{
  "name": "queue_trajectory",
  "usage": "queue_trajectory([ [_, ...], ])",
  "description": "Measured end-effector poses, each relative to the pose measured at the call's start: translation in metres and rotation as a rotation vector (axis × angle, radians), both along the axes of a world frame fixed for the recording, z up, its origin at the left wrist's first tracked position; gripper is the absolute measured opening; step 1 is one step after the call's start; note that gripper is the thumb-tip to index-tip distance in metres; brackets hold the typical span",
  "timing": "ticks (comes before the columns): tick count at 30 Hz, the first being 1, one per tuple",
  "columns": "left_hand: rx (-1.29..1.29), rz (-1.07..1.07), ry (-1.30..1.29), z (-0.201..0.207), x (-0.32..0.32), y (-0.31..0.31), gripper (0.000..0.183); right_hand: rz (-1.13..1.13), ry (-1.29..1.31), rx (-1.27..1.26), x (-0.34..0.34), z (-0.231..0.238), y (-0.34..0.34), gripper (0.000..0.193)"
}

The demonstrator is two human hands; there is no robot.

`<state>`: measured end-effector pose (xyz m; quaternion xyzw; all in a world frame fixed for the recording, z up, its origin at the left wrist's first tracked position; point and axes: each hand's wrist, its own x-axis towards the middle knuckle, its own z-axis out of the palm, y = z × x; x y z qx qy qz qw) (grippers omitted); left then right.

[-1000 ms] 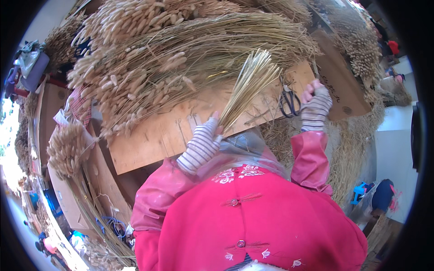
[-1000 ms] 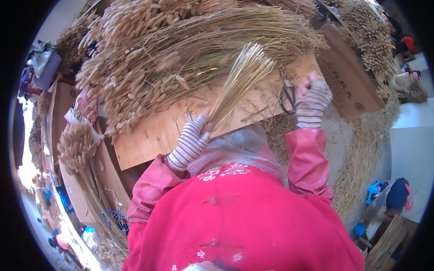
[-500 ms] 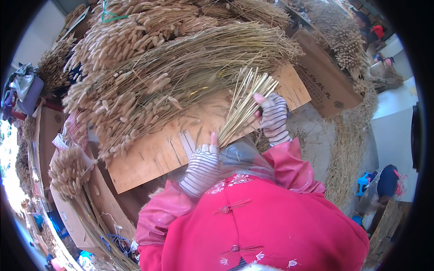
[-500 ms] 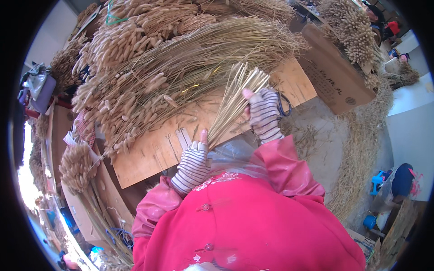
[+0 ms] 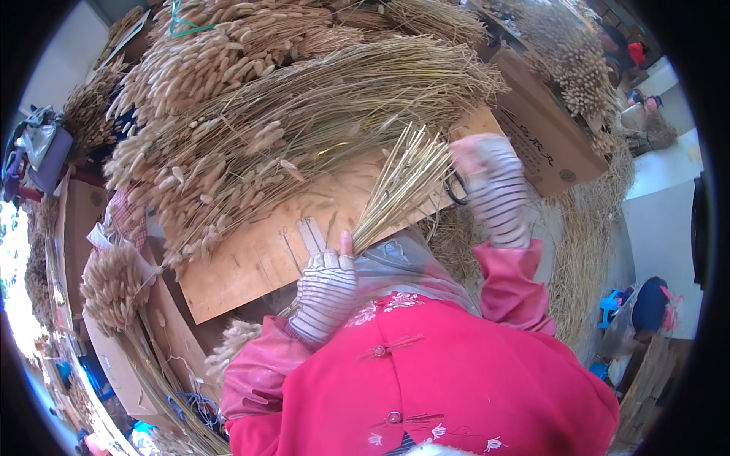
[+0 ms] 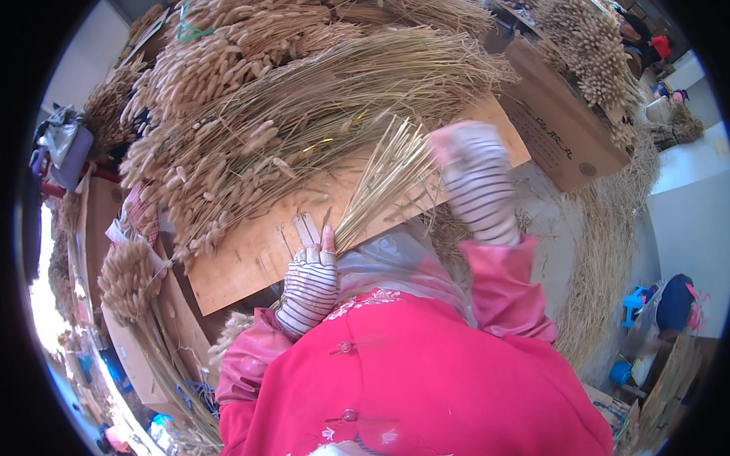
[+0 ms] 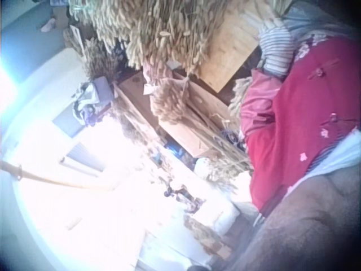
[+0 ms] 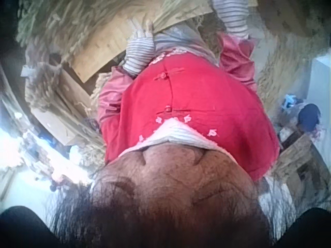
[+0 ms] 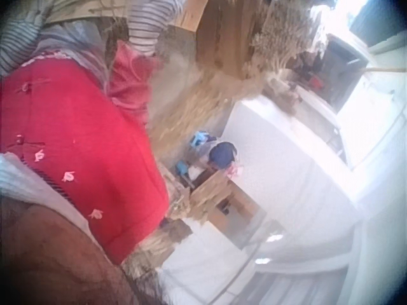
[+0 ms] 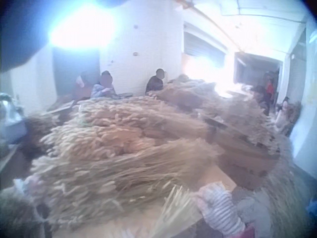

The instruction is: The person gathers dried plant stalks into small bundles, aligns them, and ties them with string. The person uses scissors to trim the stalk ends and places the finished bundles on a wooden table. The person repeats this process with multiple bundles.

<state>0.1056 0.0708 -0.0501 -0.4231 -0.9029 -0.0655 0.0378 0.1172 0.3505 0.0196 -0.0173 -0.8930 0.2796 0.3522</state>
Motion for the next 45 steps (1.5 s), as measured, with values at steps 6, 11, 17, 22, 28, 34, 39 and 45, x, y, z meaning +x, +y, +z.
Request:
queue_trajectory([
  [6,-0.022,-0.035,0.031,0.000,0.006,0.006,0.069,-0.072,-0.285,0.409,-0.012,-0.025,-0.047,0.016],
  [11,0.019,-0.027,0.013,-0.004,0.006,0.001,0.068,-0.601,-0.367,0.385,-0.008,-0.031,0.007,0.019],
  [17,-0.008,-0.017,-0.006,-0.009,0.004,0.004,0.065,-1.039,-0.445,0.387,0.016,-0.020,0.049,0.033],
  [22,-0.032,-0.057,0.114,-0.008,0.006,0.009,0.066,-0.193,-0.271,0.451,0.007,-0.020,-0.006,0.014],
  [28,-0.082,-0.091,0.056,-0.008,0.007,0.006,0.084,-0.165,-0.685,0.276,-0.013,-0.033,-0.018,0.017],
  [34,-0.044,-0.133,0.076,-0.009,0.004,0.005,0.087,-0.034,-0.547,-0.015,-0.010,-0.061,0.006,0.009],
  [39,-0.040,-0.145,0.077,-0.007,0.003,0.007,0.087,-0.033,-0.443,-0.206,-0.009,-0.067,0.013,0.012],
  [45,-0.056,-0.132,0.045,-0.007,0.005,0.007,0.085,-0.018,-0.278,-0.434,-0.007,-0.079,0.019,0.009],
])
